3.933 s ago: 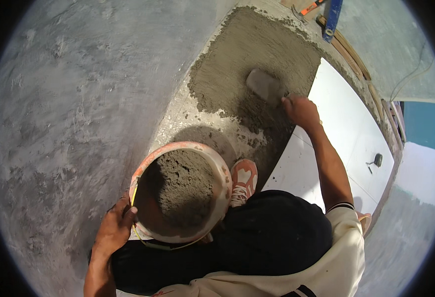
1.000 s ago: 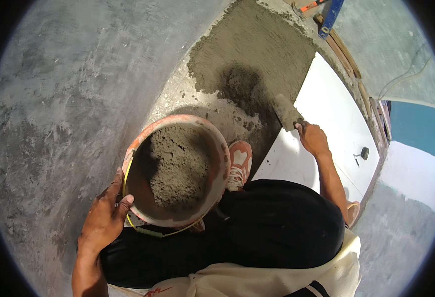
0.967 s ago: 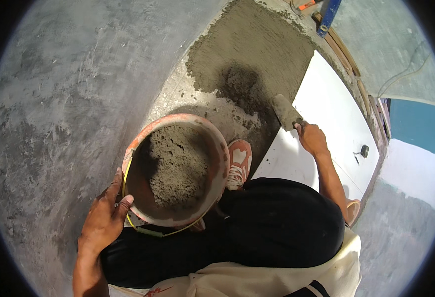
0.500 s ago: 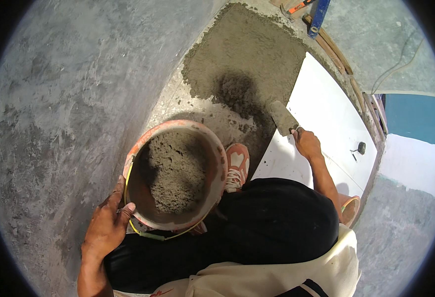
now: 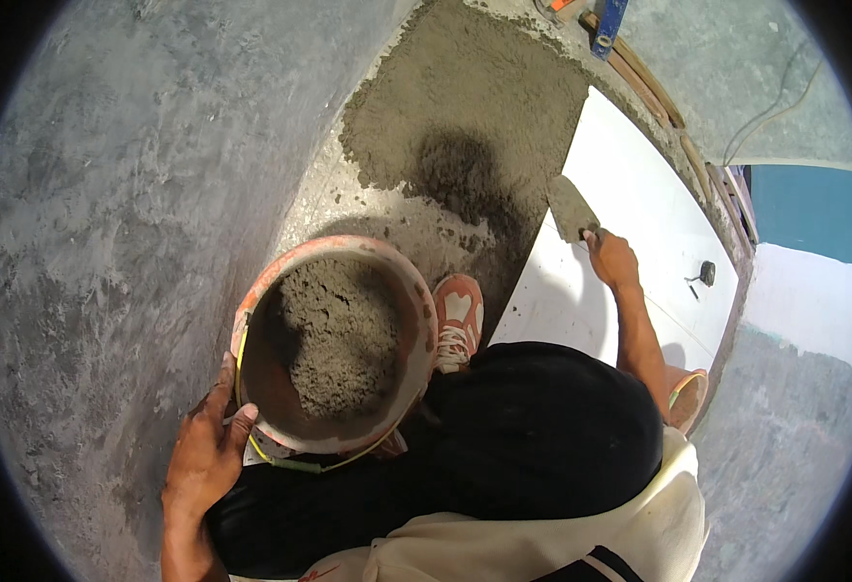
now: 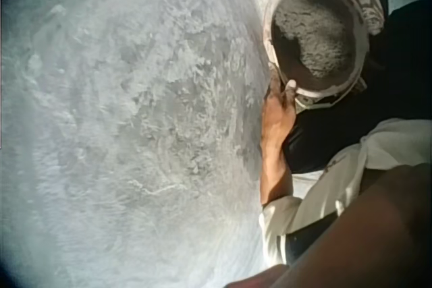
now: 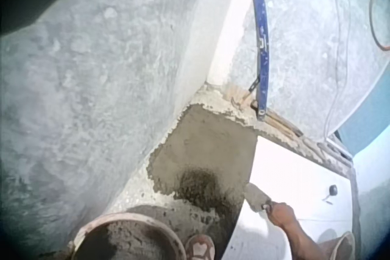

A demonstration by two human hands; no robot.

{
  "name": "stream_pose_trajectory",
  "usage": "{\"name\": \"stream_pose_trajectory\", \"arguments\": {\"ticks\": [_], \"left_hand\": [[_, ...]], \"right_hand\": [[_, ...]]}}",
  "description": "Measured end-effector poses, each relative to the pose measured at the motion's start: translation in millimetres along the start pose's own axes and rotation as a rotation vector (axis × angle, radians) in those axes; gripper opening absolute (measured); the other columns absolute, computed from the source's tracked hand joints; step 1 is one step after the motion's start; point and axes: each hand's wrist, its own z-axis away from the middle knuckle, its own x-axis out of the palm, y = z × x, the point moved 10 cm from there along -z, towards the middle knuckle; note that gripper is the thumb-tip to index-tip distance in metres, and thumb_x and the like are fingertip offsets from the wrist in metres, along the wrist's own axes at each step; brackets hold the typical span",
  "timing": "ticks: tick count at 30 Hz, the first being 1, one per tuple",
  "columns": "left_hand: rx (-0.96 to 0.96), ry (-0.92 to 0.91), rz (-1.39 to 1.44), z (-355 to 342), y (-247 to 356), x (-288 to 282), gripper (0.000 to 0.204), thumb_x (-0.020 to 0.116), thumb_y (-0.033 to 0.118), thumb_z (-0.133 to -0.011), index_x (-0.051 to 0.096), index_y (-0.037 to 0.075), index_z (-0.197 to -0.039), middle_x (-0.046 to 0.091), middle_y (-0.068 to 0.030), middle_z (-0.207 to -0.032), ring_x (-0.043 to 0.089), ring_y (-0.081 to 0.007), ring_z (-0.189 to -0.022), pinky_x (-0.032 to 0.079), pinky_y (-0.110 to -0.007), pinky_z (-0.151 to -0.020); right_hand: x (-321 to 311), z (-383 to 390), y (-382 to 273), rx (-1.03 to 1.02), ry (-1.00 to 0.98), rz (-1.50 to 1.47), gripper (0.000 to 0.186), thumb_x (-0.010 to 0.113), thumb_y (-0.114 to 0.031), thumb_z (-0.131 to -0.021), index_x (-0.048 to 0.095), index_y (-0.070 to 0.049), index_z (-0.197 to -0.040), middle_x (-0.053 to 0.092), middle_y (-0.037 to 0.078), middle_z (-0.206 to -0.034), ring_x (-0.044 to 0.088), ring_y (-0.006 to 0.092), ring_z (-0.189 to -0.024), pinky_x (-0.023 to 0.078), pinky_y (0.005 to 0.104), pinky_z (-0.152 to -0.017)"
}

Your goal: The person scoops cement from a bucket and spreads it onto the floor using a trowel. They then use a wooden straightedge to level the cement surface and smooth it with the trowel.

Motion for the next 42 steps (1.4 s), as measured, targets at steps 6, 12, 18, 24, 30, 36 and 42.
{"name": "stream_pose_trajectory", "arguments": {"ticks": [6, 12, 18, 24, 30, 36, 42], "left_hand": [[-0.093, -0.027, 0.095, 1.7, 2.9, 1.4, 0.065, 0.06, 0.017, -0.11, 0.033, -0.006, -0.164, 0.056, -0.0313, -0.154, 0.054, -0.035, -0.145, 0.043, -0.04, -0.118], [-0.073, -0.026, 0.042, 0.6, 3.5, 0.9, 0.064, 0.06, 0.018, -0.11, 0.034, -0.006, -0.163, 0.056, -0.0306, -0.153, 0.055, -0.0348, -0.145, 0.044, -0.04, -0.118], [0.022, 0.051, -0.037, -1.0, -11.6, -1.9, 0.066, 0.064, 0.023, -0.108, 0.038, -0.004, -0.162, 0.06, -0.0329, -0.147, 0.06, -0.045, -0.137, 0.049, -0.044, -0.112], [-0.016, 0.039, 0.047, 1.5, -8.4, -2.8, 0.065, 0.063, 0.027, -0.109, 0.041, -0.005, -0.16, 0.058, -0.0336, -0.148, 0.054, -0.0455, -0.142, 0.044, -0.044, -0.117], [0.003, 0.012, -0.087, -0.8, -3.3, -2.4, 0.064, 0.062, 0.024, -0.11, 0.038, -0.007, -0.161, 0.06, -0.0332, -0.147, 0.054, -0.0376, -0.146, 0.043, -0.039, -0.116], [-0.034, -0.008, -0.032, -1.6, -10.5, 1.9, 0.065, 0.061, 0.023, -0.11, 0.035, -0.008, -0.162, 0.054, -0.0281, -0.158, 0.05, -0.0311, -0.149, 0.04, -0.038, -0.12], [0.002, 0.021, 0.04, -1.5, -16.2, 3.1, 0.064, 0.061, 0.024, -0.11, 0.037, -0.006, -0.162, 0.063, -0.0324, -0.144, 0.061, -0.0362, -0.139, 0.048, -0.04, -0.112]], "right_hand": [[18.1, 45.1, 3.8, 0.049, -0.019, -0.036, 0.047, 0.052, -0.045, -0.11, 0.071, -0.002, -0.117, 0.075, 0.029, -0.104, 0.071, 0.0495, -0.101, 0.055, 0.0573, -0.09], [52.3, 29.8, 23.6, 0.113, -0.04, -0.381, 0.049, 0.051, -0.044, -0.11, 0.072, 0.0, -0.116, 0.074, 0.03, -0.099, 0.07, 0.052, -0.094, 0.054, 0.0561, -0.086], [51.7, 19.7, -45.2, 0.065, -0.132, -0.738, 0.051, 0.051, -0.044, -0.111, 0.067, 0.002, -0.101, 0.066, 0.015, -0.07, 0.065, 0.0248, -0.057, 0.055, 0.0424, -0.063], [57.0, 37.9, -147.5, -0.049, -0.252, -0.902, 0.05, 0.049, -0.043, -0.113, 0.062, 0.002, -0.096, 0.062, 0.011, -0.07, 0.064, 0.0242, -0.052, 0.053, 0.0395, -0.052], [72.2, -1.9, -198.7, -0.254, -0.183, -0.91, 0.04, 0.05, -0.035, -0.113, 0.063, 0.001, -0.103, 0.06, 0.013, -0.068, 0.07, 0.0302, -0.06, 0.057, 0.0438, -0.057], [16.9, -5.3, -288.5, -0.555, 0.073, -0.233, 0.035, 0.05, -0.024, -0.109, 0.071, 0.004, -0.104, 0.074, 0.026, -0.094, 0.076, 0.0433, -0.092, 0.061, 0.0552, -0.082], [10.4, -12.5, -162.2, -0.153, 0.005, -0.223, 0.034, 0.052, -0.024, -0.108, 0.073, 0.003, -0.108, 0.076, 0.025, -0.1, 0.075, 0.0416, -0.105, 0.059, 0.0536, -0.092]]}}
